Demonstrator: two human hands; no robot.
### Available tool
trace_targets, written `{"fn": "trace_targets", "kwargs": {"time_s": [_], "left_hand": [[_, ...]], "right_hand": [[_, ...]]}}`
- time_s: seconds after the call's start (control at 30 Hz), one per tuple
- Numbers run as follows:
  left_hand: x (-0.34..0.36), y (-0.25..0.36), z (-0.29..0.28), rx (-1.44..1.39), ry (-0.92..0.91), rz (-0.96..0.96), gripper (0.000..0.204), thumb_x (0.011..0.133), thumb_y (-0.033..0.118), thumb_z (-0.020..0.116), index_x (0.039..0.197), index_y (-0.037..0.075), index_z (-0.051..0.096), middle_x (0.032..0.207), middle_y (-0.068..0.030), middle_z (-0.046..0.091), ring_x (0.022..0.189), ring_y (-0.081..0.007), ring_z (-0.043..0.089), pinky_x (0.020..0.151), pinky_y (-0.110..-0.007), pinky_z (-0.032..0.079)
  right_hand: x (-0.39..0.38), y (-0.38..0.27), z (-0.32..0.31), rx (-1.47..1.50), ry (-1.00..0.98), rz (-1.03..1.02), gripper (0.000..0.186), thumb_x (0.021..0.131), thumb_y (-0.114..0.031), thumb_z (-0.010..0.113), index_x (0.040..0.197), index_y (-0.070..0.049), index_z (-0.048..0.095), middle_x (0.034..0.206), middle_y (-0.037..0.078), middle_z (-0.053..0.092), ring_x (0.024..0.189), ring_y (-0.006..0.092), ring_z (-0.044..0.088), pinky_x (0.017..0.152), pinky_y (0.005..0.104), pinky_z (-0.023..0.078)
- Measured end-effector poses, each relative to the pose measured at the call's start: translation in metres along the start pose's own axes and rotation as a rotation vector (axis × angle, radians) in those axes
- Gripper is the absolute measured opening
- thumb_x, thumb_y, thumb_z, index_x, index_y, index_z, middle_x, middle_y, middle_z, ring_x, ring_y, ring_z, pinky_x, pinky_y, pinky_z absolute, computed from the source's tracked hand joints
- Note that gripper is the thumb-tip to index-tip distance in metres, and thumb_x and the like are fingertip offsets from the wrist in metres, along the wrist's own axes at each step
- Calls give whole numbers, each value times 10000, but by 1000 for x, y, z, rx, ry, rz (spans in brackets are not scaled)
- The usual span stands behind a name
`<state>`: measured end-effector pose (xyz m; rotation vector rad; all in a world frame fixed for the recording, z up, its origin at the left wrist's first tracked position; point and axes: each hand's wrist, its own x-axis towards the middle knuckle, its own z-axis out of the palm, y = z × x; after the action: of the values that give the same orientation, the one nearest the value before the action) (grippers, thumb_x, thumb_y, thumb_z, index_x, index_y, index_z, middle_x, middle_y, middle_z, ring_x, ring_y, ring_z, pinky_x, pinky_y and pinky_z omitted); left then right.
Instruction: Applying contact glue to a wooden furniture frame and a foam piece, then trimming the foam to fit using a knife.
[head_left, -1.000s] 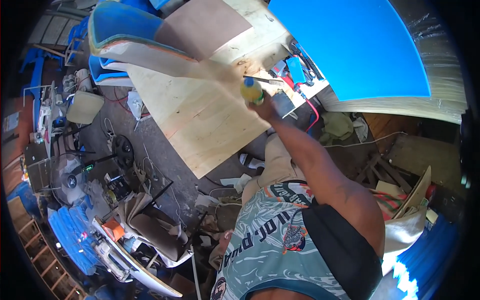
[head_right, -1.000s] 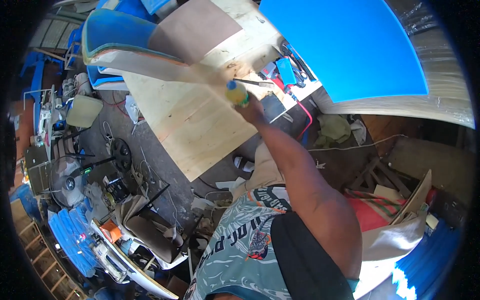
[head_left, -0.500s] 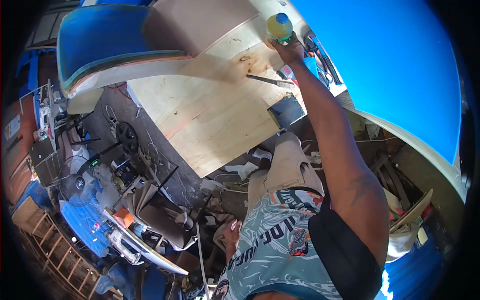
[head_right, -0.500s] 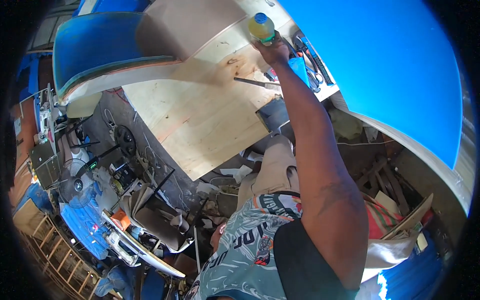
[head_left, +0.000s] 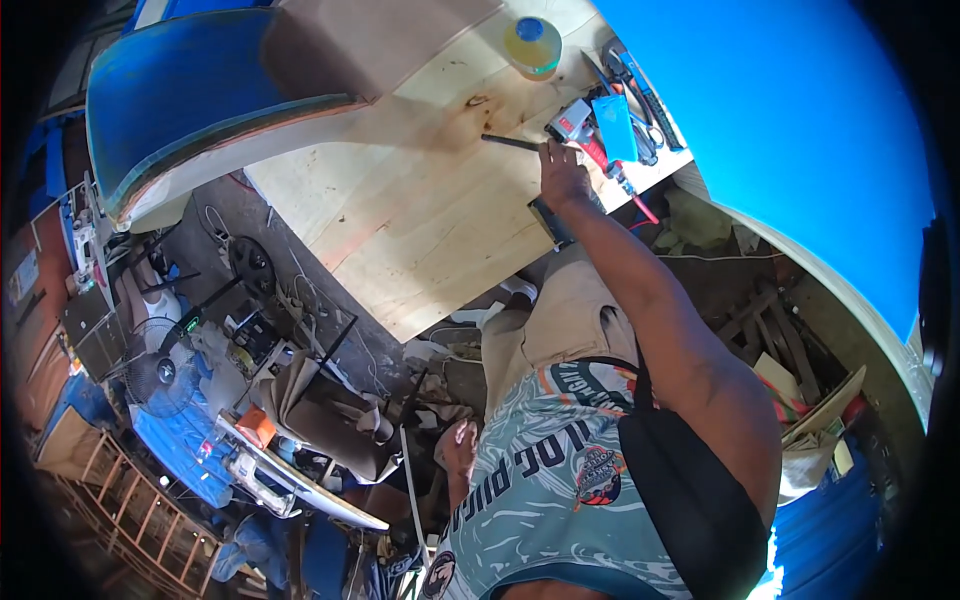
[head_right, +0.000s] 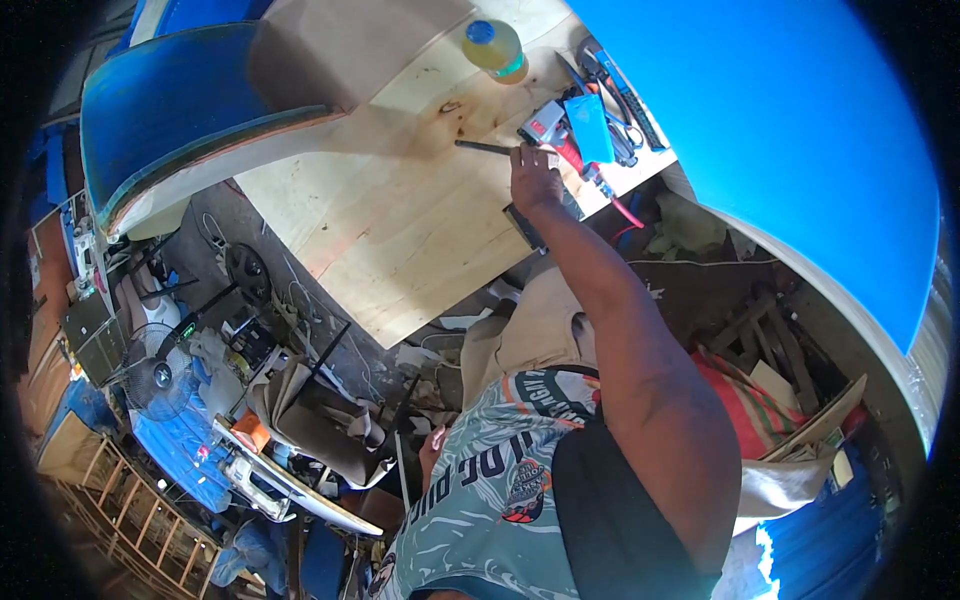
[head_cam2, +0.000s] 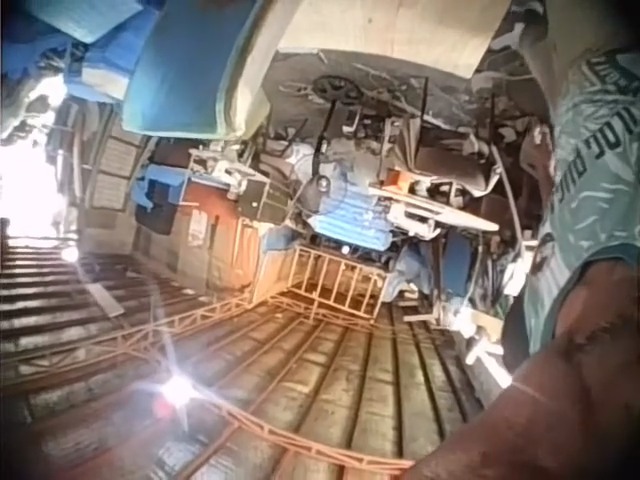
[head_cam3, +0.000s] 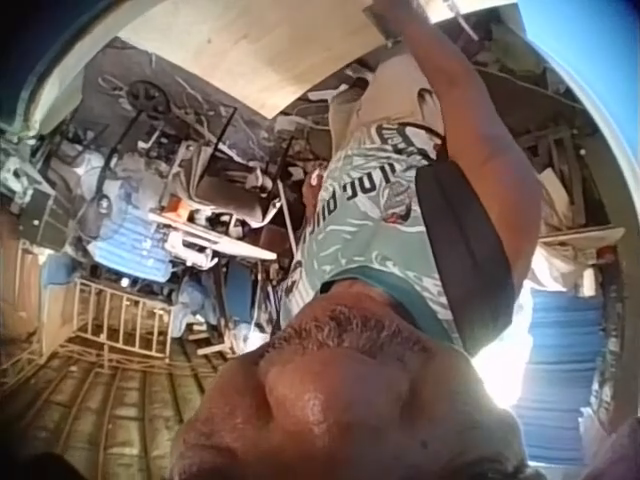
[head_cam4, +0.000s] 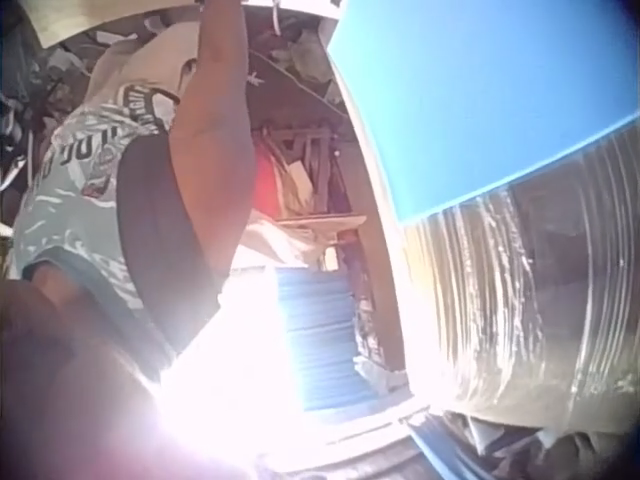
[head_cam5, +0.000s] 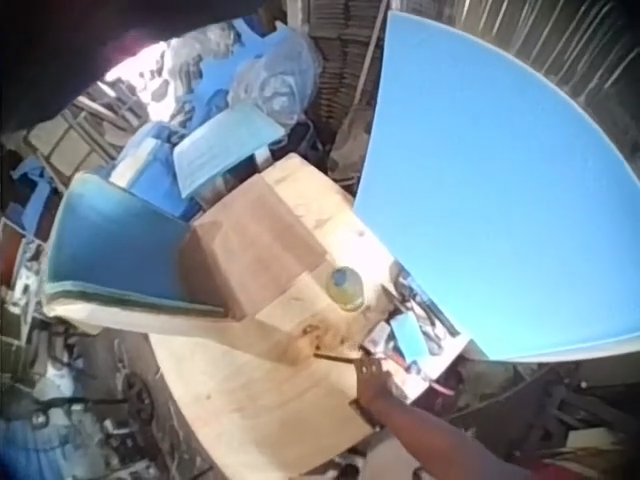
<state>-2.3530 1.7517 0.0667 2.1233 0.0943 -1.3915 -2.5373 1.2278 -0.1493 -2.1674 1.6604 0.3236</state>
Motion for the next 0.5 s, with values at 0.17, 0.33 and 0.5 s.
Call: {"fn": "trace_targets", "kwargs": {"time_s": [0.17,0.33,0.5], "left_hand": [[12,-25,-35,418,-108,6,395,916,121,712,1261,-27,590,1214,-160,652,1107,-242,645,988,-353,505],[86,-77,-105,-57,-285,-129,337,953,144,641,1238,-30,596,1213,-140,661,1086,-242,656,973,-373,508],[161,69,-92,958,-246,264,394,913,280,651,1193,2,644,1132,-157,713,1056,-254,683,931,-361,505]], "right_hand": [[1,-6,2,-84,66,6,476,888,-150,552,1348,-100,445,1289,96,502,1182,290,523,859,409,558],[11,-2,18,-28,208,11,269,873,-172,528,1125,-88,567,1105,109,565,1068,276,568,804,409,553],[-15,8,17,74,122,173,217,909,-229,518,1018,-110,662,1159,105,583,1141,301,537,909,477,485]]}}
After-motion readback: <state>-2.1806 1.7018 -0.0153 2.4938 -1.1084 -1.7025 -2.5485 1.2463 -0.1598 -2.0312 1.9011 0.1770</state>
